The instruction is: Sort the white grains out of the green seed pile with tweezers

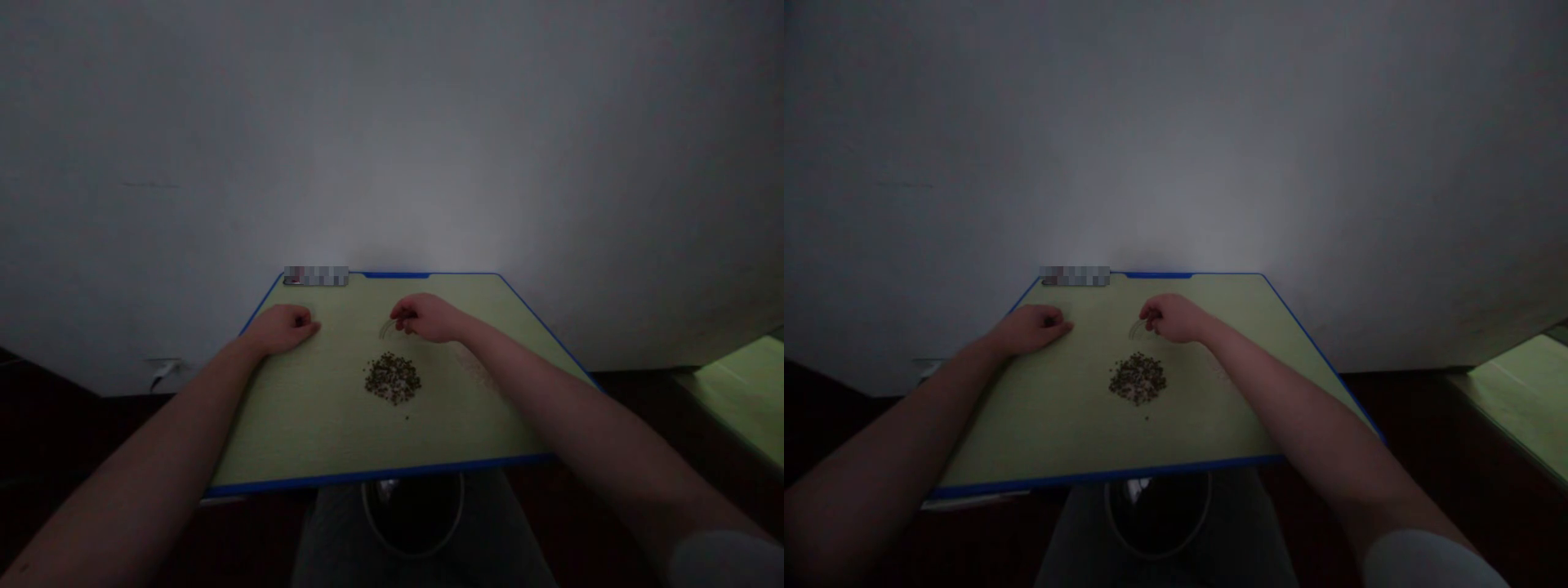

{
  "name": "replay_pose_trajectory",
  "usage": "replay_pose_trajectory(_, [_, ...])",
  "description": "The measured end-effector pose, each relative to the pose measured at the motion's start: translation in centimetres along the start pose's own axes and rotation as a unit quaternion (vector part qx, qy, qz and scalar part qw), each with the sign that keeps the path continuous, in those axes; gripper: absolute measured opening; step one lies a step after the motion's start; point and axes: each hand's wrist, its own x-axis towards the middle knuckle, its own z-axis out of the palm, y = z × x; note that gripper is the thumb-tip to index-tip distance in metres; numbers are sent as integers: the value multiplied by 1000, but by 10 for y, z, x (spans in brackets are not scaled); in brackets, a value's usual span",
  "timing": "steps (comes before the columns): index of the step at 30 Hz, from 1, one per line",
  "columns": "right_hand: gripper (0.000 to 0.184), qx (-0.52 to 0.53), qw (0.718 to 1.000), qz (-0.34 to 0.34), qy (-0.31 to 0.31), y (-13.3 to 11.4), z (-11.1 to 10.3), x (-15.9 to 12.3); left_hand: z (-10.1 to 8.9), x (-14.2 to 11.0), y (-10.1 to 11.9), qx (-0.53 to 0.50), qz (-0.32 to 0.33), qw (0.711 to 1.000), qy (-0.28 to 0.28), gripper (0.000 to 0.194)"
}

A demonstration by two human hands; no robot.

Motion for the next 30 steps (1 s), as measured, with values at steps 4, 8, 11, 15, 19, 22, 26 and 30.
replay_pose_trajectory(4, [34, 5, 1000, 7, -6, 4, 12, 22, 0, 0, -1, -7, 1, 1000, 2, 39])
replay_pose_trajectory(8, [29, 20, 1000, 8, 3, -5, 17, 37, 0, -1, -1, -10, 2, 1000, 2, 39])
replay_pose_trajectory(11, [32, 46, 999, -5, 17, -16, 12, 29, 0, -1, -2, -11, 3, 1000, 3, 39])
replay_pose_trajectory(15, [33, 81, 996, -37, 5, -30, 4, -20, 2, 1, -5, -12, 11, 1000, 8, 38])
replay_pose_trajectory(19, [25, 51, 998, -45, 9, -34, 7, -82, 3, 2, -6, -11, 1, 1000, 3, 39])
replay_pose_trajectory(22, [26, 20, 999, -44, 26, -30, 14, -111, 3, 1, -5, -9, -2, 1000, 2, 40])
replay_pose_trajectory(26, [29, -15, 998, -36, 56, -24, 20, -123, 2, 0, -3, -4, 0, 1000, 5, 39])
replay_pose_trajectory(30, [31, -77, 994, -37, 64, -27, 29, -133, 4, 1, -5, -3, 5, 1000, 8, 39])
